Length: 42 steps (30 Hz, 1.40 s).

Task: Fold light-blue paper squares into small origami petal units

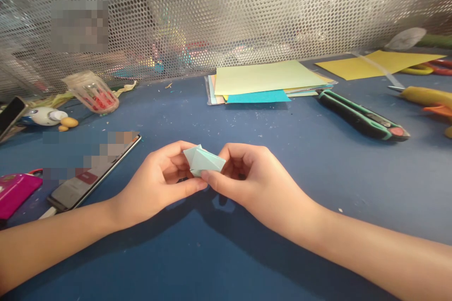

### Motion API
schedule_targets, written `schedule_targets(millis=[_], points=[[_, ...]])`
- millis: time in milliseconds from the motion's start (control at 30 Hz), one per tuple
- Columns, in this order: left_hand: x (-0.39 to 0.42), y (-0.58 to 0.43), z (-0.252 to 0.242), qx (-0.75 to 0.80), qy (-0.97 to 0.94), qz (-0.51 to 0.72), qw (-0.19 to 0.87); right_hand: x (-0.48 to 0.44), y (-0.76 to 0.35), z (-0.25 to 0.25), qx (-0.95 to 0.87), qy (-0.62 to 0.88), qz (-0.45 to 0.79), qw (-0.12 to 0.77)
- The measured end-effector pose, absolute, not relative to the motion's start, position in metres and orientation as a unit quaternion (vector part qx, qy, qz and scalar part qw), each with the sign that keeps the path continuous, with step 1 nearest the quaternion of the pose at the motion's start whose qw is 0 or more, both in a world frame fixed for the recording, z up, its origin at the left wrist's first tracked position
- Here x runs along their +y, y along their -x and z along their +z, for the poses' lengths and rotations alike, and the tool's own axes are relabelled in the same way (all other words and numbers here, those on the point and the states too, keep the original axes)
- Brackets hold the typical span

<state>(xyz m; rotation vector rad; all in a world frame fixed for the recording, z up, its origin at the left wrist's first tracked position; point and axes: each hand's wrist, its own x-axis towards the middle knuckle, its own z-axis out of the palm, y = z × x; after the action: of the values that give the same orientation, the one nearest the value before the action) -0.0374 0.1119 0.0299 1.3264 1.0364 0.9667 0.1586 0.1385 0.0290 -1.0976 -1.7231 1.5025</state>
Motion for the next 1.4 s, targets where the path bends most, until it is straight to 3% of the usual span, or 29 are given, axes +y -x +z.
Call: schedule_targets(millis=[500, 800, 1033, 1200, 1400], points=[[0.113, 0.039, 0.028, 0.431, -0.541, 0.420, 0.587, 0.139, -0.158, 0.032, -0.631, 0.413, 0.574, 0.320], [0.114, 0.040, 0.029, 0.458, -0.548, 0.439, 0.545, 0.140, -0.157, 0.034, -0.656, 0.394, 0.552, 0.330], [0.115, 0.042, 0.030, 0.465, -0.568, 0.423, 0.532, 0.139, -0.160, 0.024, -0.762, 0.303, 0.370, 0.437], [0.116, 0.044, 0.027, 0.450, -0.575, 0.427, 0.534, 0.139, -0.164, 0.026, -0.837, 0.271, 0.226, 0.418], [0.115, 0.043, 0.028, 0.396, -0.518, 0.454, 0.607, 0.144, -0.168, 0.026, -0.857, 0.240, 0.170, 0.423]])
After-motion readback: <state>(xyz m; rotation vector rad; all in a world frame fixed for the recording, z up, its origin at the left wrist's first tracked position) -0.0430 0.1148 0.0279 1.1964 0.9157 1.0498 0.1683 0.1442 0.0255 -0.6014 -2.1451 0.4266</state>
